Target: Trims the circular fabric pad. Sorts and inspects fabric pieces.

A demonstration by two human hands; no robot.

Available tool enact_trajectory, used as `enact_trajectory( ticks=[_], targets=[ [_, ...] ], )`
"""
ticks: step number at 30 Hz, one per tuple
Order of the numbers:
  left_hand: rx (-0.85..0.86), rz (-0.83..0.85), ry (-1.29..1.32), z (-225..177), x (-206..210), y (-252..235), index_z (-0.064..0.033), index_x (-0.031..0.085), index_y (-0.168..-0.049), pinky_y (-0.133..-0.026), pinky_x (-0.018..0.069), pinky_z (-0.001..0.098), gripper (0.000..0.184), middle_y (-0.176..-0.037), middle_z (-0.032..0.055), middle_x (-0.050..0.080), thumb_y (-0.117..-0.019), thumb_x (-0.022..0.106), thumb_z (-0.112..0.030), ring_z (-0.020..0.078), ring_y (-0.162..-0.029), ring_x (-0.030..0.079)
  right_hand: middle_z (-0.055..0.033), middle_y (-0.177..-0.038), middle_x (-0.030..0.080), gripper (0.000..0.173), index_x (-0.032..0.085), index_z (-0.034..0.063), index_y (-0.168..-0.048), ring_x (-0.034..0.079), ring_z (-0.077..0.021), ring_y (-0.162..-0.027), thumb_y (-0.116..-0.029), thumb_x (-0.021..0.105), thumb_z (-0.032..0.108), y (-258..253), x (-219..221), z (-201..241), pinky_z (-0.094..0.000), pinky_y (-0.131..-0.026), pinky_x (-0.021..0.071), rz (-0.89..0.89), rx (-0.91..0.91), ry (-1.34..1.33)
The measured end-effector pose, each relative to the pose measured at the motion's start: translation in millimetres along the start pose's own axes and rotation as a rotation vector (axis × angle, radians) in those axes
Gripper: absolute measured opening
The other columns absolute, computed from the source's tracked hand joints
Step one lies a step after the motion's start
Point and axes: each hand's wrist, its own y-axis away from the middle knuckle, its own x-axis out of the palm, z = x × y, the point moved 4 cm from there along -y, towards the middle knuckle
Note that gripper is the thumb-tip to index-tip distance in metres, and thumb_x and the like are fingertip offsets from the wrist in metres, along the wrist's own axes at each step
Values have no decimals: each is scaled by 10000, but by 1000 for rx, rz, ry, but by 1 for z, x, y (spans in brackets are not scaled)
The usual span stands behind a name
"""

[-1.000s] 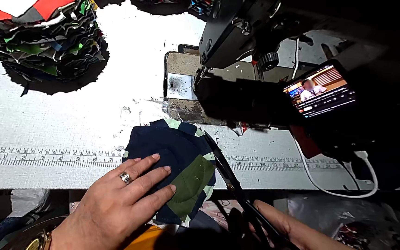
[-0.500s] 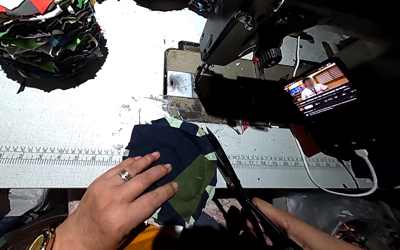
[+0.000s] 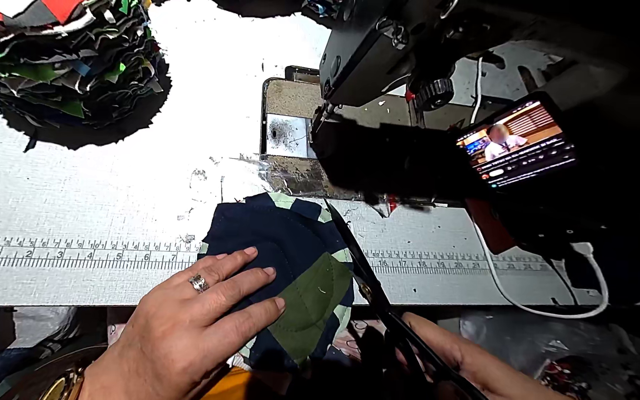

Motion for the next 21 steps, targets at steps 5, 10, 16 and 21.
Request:
enact_trajectory(
  ticks=[5, 10, 16, 21],
  targets=[
    [6, 16, -10, 4, -3, -4, -231, 710, -1234, -1109, 499, 473, 281, -1338, 69, 686, -1029, 537, -147, 296, -1352, 571, 32, -800, 549, 448, 548, 112, -1012, 552, -38, -694, -982, 597, 556, 3, 3, 6, -226, -595, 467, -74, 15, -1],
    [14, 38, -23, 8, -7, -8, -217, 730, -1203, -1122, 486, 489, 273, -1326, 67, 692, -1012, 553, -135, 300, -1359, 563, 47, -782, 557, 313, 553, 131, -994, 550, -29, -651, -981, 646, 430, 6, 3, 7, -217, -558, 463, -109, 59, -41],
    [5, 26, -78, 10, -14, -10, -198, 760, -1156, -1100, 493, 485, 277, -1296, 95, 703, -979, 570, -100, 322, -1338, 575, 47, -772, 562, 350, 557, 132, -992, 556, -33, -641, -972, 656, 468, 8, 3, 7, -221, -550, 469, -116, 50, -55],
    [0, 30, -63, 10, -14, -10, -205, 753, -1170, -1104, 491, 481, 294, -1312, 90, 697, -986, 546, -104, 317, -1352, 566, -21, -912, 562, 633, 507, 60, -1119, 567, -67, -791, -940, 577, 663, 10, 3, -2, -253, -653, 476, 47, 63, 54]
  ],
)
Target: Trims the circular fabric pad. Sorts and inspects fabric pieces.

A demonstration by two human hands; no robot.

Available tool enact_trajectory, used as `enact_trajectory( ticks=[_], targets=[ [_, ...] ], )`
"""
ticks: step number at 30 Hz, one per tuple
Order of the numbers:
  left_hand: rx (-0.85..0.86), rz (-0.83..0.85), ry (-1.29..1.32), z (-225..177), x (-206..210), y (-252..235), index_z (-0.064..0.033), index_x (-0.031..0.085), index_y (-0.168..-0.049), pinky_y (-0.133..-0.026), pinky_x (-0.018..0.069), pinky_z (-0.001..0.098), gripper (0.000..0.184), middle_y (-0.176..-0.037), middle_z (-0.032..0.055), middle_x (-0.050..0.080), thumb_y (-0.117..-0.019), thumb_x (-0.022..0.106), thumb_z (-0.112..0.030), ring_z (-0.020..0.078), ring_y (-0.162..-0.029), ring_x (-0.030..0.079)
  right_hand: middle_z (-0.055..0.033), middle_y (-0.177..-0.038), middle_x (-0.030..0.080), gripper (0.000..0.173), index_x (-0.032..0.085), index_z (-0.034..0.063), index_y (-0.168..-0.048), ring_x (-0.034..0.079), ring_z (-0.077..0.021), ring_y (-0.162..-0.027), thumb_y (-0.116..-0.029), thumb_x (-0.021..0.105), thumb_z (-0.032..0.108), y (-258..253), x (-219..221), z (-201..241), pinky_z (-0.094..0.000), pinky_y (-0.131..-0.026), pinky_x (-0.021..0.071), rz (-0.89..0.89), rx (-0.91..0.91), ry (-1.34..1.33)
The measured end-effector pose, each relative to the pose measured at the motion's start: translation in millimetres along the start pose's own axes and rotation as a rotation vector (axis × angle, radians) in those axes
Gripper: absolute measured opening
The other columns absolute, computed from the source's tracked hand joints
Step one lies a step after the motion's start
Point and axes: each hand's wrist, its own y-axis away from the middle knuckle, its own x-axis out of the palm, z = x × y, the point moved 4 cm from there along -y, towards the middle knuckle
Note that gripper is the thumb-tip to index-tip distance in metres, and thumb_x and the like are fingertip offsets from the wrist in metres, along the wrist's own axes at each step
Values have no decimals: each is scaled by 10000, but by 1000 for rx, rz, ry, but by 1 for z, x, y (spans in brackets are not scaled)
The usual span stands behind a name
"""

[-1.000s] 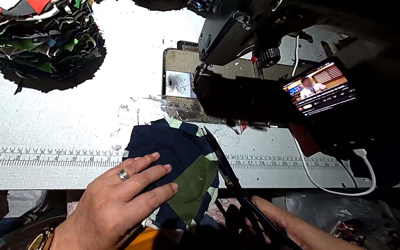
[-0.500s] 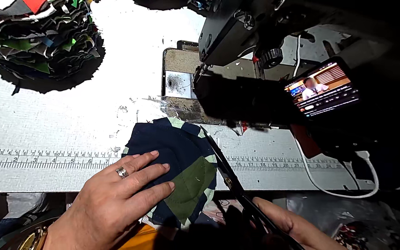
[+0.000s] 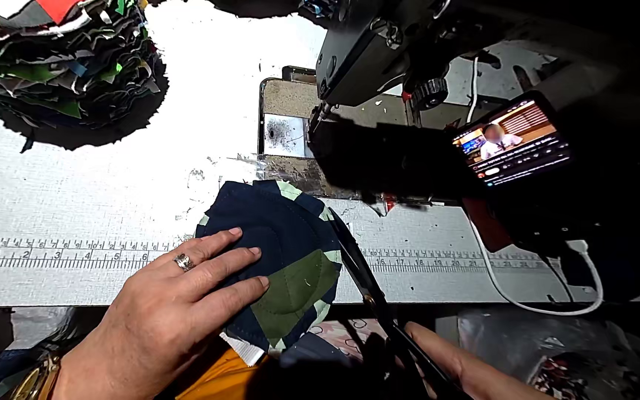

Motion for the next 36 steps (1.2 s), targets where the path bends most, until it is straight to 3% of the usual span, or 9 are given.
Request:
enact_trajectory(
  ticks=[13, 17, 19, 21, 23, 26, 28, 31, 36],
  targets=[
    [61, 34, 63, 2, 2, 3, -217, 730, -1203, -1125, 481, 477, 272, -1352, 68, 677, -1010, 553, -144, 303, -1383, 540, 27, -915, 586, 595, 516, 108, -1107, 577, -25, -779, -928, 585, 671, -13, -10, 6, -209, -637, 483, -2, -36, 17],
    [62, 30, 74, 4, 3, 4, -208, 721, -1219, -1137, 474, 478, 272, -1359, 75, 672, -1017, 548, -149, 309, -1388, 534, 19, -859, 583, 534, 525, 107, -1057, 601, -52, -721, -953, 588, 627, -11, -8, 9, -248, -609, 527, -55, -21, -7],
    [62, 25, 72, 4, 3, 4, -204, 722, -1212, -1135, 475, 471, 269, -1357, 71, 674, -1018, 544, -150, 304, -1386, 536, 22, -840, 572, 422, 524, 111, -1043, 601, -59, -692, -990, 604, 521, -8, -5, 12, -253, -596, 538, -81, 6, -56],
    [56, 30, 71, 4, 2, 2, -203, 725, -1210, -1134, 472, 472, 272, -1356, 69, 674, -1014, 542, -156, 303, -1389, 532, 52, -756, 580, 199, 533, 133, -1007, 602, -48, -609, -1018, 614, 315, -6, -2, 15, -241, -547, 536, -159, 42, -128],
    [54, 35, 70, 4, 2, 2, -205, 729, -1207, -1134, 471, 475, 272, -1354, 67, 675, -1005, 550, -166, 302, -1390, 531, 59, -731, 577, 118, 528, 144, -993, 598, -50, -578, -1019, 605, 229, -5, -2, 15, -239, -529, 538, -182, 62, -160],
    [51, 39, 53, 4, 1, 0, -197, 732, -1198, -1133, 467, 483, 267, -1347, 71, 679, -999, 556, -170, 304, -1382, 537, 69, -771, 595, 213, 532, 164, -1007, 622, -45, -619, -997, 652, 340, -3, -8, 8, -238, -553, 558, -133, 49, -180],
    [47, 31, 13, 1, 1, 0, -196, 730, -1195, -1131, 461, 515, 261, -1341, 88, 681, -995, 565, -165, 320, -1373, 545, 44, -861, 597, 331, 525, 148, -1067, 634, -62, -729, -984, 635, 449, 0, -10, 4, -270, -638, 572, -48, 30, -150],
    [42, 31, -88, -9, 5, 2, -238, 659, -1292, -1132, 431, 531, 296, -1420, 81, 629, -1013, 569, -201, 313, -1411, 503, -9, -936, 585, 610, 518, 103, -1130, 623, -101, -819, -931, 585, 675, 8, -13, 2, -306, -689, 556, 25, 27, -104],
    [18, 35, -147, -20, 14, 7, -230, 666, -1280, -1018, 502, 436, 306, -1329, 78, 685, -1032, 513, -137, 279, -1295, 599, -23, -918, 572, 654, 521, 83, -1115, 603, -103, -804, -930, 549, 709, 12, -15, 4, -293, -670, 529, 70, 3, -57]
  ],
)
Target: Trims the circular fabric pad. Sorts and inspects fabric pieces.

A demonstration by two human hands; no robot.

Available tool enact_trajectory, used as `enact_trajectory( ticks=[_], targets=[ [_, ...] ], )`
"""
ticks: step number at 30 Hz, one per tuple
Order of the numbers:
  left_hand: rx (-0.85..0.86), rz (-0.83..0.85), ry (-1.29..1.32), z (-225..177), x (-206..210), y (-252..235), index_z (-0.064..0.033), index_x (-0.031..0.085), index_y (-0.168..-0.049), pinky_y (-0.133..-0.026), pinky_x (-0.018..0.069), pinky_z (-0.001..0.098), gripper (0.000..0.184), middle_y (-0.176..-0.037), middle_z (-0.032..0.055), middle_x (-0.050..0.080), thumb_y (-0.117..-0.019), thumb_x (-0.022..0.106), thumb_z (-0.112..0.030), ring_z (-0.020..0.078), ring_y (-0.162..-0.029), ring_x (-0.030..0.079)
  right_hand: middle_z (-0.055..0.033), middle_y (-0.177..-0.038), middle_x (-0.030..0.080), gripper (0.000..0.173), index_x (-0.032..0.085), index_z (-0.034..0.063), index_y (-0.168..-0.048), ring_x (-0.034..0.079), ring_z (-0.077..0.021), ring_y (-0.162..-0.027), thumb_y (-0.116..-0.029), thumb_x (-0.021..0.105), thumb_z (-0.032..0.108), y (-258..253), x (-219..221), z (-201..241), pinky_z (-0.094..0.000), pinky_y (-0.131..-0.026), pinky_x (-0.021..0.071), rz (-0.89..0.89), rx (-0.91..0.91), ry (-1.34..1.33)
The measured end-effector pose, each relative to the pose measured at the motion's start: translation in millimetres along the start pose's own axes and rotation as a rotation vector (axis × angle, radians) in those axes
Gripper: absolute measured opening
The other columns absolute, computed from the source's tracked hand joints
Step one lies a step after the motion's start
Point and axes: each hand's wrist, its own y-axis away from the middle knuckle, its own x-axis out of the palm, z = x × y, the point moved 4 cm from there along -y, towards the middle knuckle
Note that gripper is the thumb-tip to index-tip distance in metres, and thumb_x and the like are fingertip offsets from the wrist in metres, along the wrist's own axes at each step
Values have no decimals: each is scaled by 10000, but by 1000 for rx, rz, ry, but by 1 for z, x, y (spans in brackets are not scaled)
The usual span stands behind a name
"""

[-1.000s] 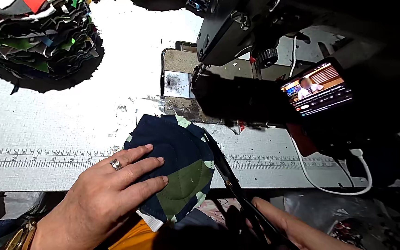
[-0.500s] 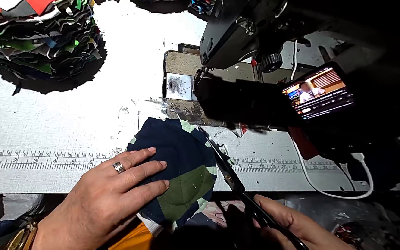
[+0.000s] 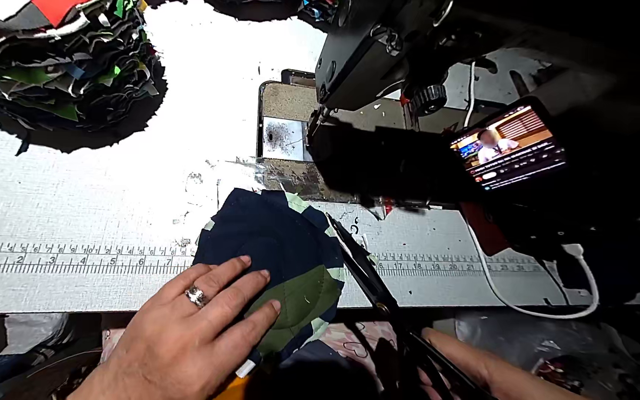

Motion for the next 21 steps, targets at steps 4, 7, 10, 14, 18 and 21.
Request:
enact_trajectory(
  ticks=[4, 7, 10, 14, 18, 21],
  targets=[
    [26, 33, 91, 9, -5, 0, -254, 689, -1264, -1048, 510, 421, 335, -1333, 46, 687, -1023, 510, -105, 259, -1318, 590, 12, -900, 587, 571, 529, 128, -1120, 612, -71, -784, -937, 582, 666, -8, -1, 0, -257, -658, 529, 17, -22, -45],
    [54, 46, 129, 14, -9, -1, -243, 705, -1238, -1057, 513, 425, 327, -1331, 46, 689, -1017, 514, -97, 263, -1326, 586, 29, -886, 593, 555, 531, 156, -1112, 617, -66, -771, -923, 597, 673, -15, -3, -2, -252, -650, 534, 32, -23, -88],
    [61, 39, 141, 13, -9, -1, -231, 710, -1230, -1057, 516, 428, 323, -1327, 61, 690, -1016, 517, -85, 276, -1326, 587, 29, -887, 589, 518, 527, 154, -1097, 615, -63, -769, -935, 604, 640, -17, -3, -3, -246, -644, 533, 24, -24, -70],
    [61, 36, 150, 14, -8, -1, -236, 710, -1235, -1049, 517, 419, 321, -1335, 57, 688, -1019, 519, -93, 271, -1329, 584, 43, -830, 603, 409, 545, 158, -1052, 619, -50, -696, -964, 629, 548, -20, -2, -3, -239, -599, 547, -49, -55, -93],
    [76, 42, 151, 17, -10, -3, -218, 724, -1211, -1057, 515, 419, 305, -1314, 57, 695, -1008, 537, -89, 273, -1321, 587, 64, -758, 573, 304, 542, 157, -1002, 598, -34, -625, -990, 643, 443, -18, 3, 1, -226, -552, 534, -125, -27, -107],
    [97, 47, 141, 22, -13, -6, -197, 730, -1198, -1079, 503, 443, 279, -1304, 65, 698, -998, 557, -109, 282, -1326, 583, 68, -723, 568, 194, 537, 152, -977, 593, -36, -586, -1013, 625, 322, -16, 6, 6, -225, -526, 529, -185, -14, -102]
  ],
)
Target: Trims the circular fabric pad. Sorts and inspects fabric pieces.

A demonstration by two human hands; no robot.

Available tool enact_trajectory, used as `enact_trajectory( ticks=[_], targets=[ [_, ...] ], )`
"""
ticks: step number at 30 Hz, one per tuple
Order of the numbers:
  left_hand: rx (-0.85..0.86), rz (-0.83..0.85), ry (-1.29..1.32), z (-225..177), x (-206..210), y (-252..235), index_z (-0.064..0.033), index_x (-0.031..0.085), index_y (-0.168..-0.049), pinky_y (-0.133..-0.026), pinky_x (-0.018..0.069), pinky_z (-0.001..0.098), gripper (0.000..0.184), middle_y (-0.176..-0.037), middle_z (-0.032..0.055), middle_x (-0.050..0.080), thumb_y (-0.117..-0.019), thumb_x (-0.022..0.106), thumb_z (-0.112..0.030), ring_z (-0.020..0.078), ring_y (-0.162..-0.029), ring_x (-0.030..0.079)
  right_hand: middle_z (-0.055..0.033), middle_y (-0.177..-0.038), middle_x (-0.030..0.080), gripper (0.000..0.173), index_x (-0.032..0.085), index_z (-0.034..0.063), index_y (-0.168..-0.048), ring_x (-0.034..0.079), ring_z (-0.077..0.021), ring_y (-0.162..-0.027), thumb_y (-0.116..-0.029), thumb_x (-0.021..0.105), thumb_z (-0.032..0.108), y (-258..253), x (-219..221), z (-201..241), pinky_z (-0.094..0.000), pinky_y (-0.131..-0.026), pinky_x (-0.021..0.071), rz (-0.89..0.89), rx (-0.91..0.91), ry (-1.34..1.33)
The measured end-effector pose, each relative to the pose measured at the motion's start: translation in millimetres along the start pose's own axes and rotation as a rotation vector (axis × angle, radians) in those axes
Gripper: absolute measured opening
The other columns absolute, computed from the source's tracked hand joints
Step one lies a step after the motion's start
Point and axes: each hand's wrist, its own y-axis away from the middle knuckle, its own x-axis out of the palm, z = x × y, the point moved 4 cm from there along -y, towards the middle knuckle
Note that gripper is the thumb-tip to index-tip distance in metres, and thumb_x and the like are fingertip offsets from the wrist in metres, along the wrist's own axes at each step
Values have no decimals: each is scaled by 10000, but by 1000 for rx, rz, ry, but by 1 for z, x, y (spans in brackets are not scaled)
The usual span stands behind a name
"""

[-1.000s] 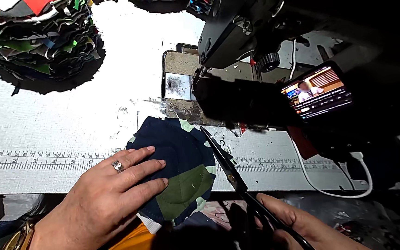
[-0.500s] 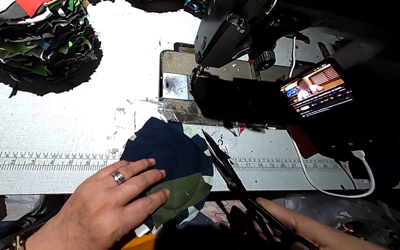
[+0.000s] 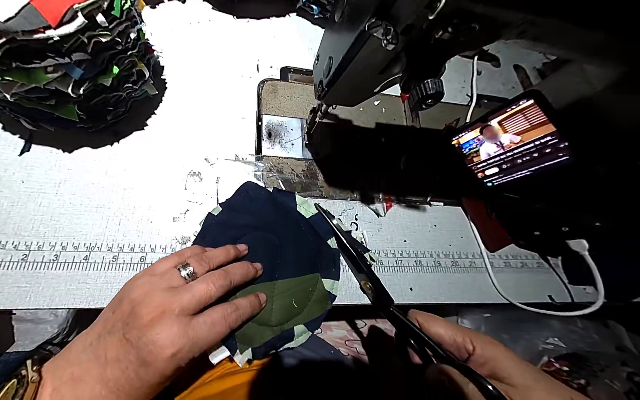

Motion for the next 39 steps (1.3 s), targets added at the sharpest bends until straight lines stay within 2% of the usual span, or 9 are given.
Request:
enact_trajectory(
  ticks=[3, 7, 9, 13, 18, 24, 30, 34, 39],
  targets=[
    [8, -2, -48, -2, -1, -2, -195, 712, -1221, -1099, 474, 484, 265, -1332, 69, 685, -1016, 545, -167, 294, -1350, 564, 65, -756, 591, 188, 548, 159, -1003, 611, -45, -617, -990, 649, 317, 3, -2, -3, -237, -547, 543, 15, 22, -21],
    [-39, -2, -189, -23, 10, -2, -234, 641, -1305, -1105, 418, 473, 293, -1421, 38, 634, -1051, 503, -188, 257, -1397, 516, 7, -895, 579, 591, 521, 104, -1092, 603, -77, -778, -929, 594, 668, 13, -8, -10, -268, -655, 522, 169, 22, 45],
    [-83, -16, -215, -26, 15, 0, -226, 657, -1289, -1086, 449, 478, 302, -1378, 61, 660, -1044, 496, -154, 273, -1356, 556, -9, -892, 592, 669, 535, 89, -1079, 610, -87, -784, -894, 584, 730, 18, -10, -12, -280, -658, 522, 196, 38, 78],
    [-122, -42, -143, -17, 10, 4, -231, 684, -1263, -1082, 495, 513, 325, -1312, 90, 694, -1023, 516, -92, 308, -1319, 596, -24, -892, 587, 677, 539, 80, -1088, 609, -105, -780, -897, 582, 728, 23, -11, -15, -291, -653, 522, 234, 39, 79],
    [-42, -16, 25, -8, 8, 7, -239, 705, -1247, -1119, 491, 481, 317, -1362, 51, 674, -1030, 519, -100, 286, -1360, 566, 35, -871, 576, 630, 536, 129, -1102, 580, -34, -768, -891, 599, 719, 10, -8, -14, -221, -651, 489, 249, -11, 20],
    [-11, -22, 68, -7, 7, 10, -230, 714, -1225, -1130, 485, 476, 273, -1356, 43, 679, -1042, 537, -132, 272, -1357, 571, 51, -891, 593, 523, 534, 151, -1126, 597, -20, -787, -931, 619, 629, -1, -11, -15, -206, -663, 513, 276, -44, 30],
    [-11, -39, 82, -7, 9, 12, -234, 714, -1224, -1131, 485, 481, 273, -1364, 43, 675, -1041, 541, -130, 274, -1364, 565, 46, -853, 585, 484, 546, 161, -1071, 593, -29, -736, -944, 607, 624, -3, -7, -14, -205, -618, 508, 218, -63, 7],
    [-3, -17, 80, -4, 7, 9, -218, 713, -1216, -1134, 482, 482, 278, -1350, 49, 680, -1034, 532, -111, 281, -1358, 568, 48, -841, 594, 409, 557, 155, -1075, 598, -37, -716, -967, 625, 544, 0, -2, -17, -222, -615, 519, 159, -54, -32],
    [-1, -15, 48, 1, 2, 4, -202, 732, -1191, -1126, 483, 476, 264, -1309, 57, 700, -1012, 562, -107, 284, -1337, 583, 65, -791, 578, 379, 567, 161, -1025, 581, -24, -661, -970, 632, 530, 3, 2, -14, -214, -573, 508, 71, -39, -38]
  ],
)
